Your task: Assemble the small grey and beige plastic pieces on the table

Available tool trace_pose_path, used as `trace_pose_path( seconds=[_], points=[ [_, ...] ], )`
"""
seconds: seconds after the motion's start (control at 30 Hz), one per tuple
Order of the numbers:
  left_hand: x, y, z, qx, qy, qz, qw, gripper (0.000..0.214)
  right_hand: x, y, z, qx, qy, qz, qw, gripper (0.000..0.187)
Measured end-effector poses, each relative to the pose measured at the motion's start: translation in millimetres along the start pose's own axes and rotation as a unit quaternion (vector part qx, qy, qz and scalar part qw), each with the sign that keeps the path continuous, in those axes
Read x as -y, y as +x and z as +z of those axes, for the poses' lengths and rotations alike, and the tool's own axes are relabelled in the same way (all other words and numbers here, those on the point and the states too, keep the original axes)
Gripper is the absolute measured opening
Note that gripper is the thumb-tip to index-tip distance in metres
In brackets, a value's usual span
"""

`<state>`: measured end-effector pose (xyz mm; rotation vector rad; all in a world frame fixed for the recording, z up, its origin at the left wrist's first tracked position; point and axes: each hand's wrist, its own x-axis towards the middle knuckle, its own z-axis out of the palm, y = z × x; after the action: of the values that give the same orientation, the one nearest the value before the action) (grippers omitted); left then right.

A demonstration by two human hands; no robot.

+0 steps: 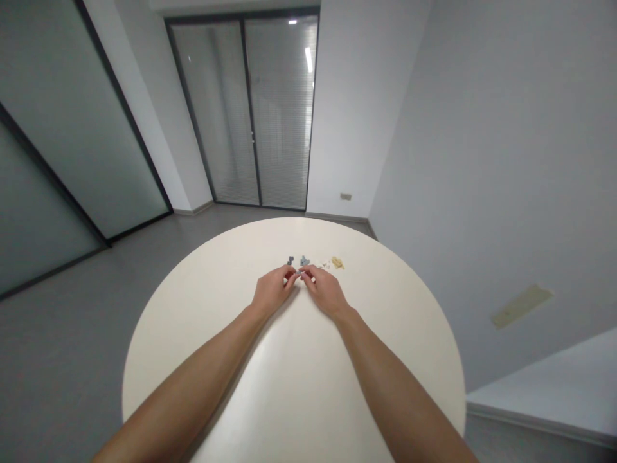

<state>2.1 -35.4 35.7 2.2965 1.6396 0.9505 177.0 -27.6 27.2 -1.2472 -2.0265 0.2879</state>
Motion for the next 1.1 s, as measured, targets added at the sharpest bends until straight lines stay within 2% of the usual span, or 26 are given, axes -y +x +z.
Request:
trace_pose_path(
  seconds=[0.33, 1.1],
  points=[
    [1.6, 0.7, 1.1, 0.007, 0.001, 0.008, 1.0, 0.022, -1.8, -0.4, 0.9, -0.01, 0.001, 0.011, 1.0, 0.019],
    [0.1, -0.2, 0.1, 0.018, -0.01, 0.024, 0.999, 0.022, -2.8, -0.6, -0.2, -0.003, -0.011, 0.017, 1.0, 0.024]
  ],
)
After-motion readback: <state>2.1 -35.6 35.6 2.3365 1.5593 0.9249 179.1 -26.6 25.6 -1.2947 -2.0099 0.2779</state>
